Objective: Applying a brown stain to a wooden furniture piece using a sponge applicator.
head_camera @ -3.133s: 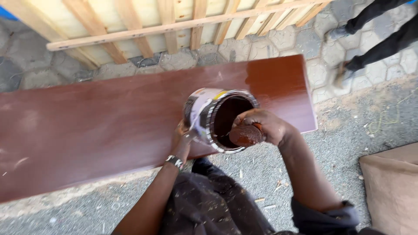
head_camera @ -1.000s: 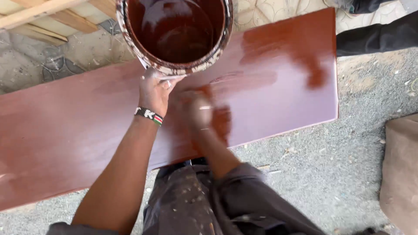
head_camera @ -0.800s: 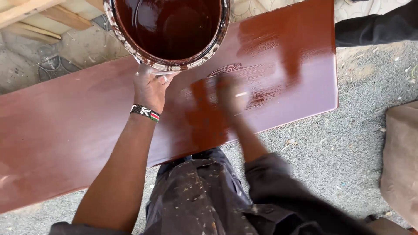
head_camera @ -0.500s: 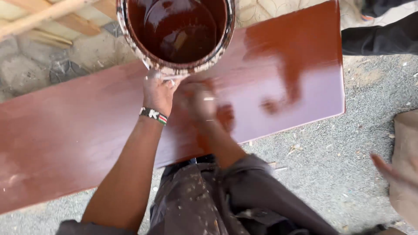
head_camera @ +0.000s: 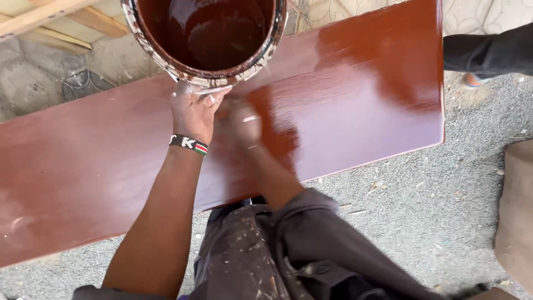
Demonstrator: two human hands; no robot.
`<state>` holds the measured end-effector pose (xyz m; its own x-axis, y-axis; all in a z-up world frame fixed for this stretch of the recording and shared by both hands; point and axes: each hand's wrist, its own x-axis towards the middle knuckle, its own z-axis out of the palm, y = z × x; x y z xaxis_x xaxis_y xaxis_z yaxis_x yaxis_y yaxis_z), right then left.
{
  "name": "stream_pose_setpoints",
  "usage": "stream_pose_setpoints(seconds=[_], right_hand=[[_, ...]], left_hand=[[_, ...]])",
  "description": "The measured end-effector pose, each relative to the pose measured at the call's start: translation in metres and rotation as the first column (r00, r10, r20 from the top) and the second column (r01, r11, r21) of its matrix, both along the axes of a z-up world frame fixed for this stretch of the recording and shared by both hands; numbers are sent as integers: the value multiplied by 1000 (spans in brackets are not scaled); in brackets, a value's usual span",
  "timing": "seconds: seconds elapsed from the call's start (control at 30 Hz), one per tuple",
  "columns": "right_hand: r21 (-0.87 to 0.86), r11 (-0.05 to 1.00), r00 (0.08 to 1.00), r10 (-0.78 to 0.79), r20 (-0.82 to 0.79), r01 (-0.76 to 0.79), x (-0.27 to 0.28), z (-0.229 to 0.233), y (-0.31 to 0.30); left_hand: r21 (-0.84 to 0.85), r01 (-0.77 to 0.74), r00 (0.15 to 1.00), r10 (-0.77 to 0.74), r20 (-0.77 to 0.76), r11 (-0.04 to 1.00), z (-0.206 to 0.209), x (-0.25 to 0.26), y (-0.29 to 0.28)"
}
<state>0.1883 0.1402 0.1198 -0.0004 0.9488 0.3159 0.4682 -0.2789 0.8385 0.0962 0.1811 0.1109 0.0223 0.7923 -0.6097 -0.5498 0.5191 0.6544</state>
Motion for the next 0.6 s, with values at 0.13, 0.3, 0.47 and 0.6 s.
stream_pose_setpoints(seconds=[0.13, 0.3, 0.47, 0.6], right_hand=[[-104, 977, 551, 15, -834, -184, 58, -74, -9], [-2, 988, 46, -10, -999, 154, 334, -257, -7], [-230, 972, -129, -234, -964, -46, 39, -393, -17], [-310, 930, -234, -352, -906, -198, -25, -414, -10]], left_hand=[[35, 31, 996, -28, -81, 999, -27, -16, 9], [30, 25, 1000, -25, -13, 999, -31, -33, 3], [49, -37, 998, 35, 48, 998, -16, -15, 12], [73, -26, 999, 28, -27, 997, -14, -9, 30]])
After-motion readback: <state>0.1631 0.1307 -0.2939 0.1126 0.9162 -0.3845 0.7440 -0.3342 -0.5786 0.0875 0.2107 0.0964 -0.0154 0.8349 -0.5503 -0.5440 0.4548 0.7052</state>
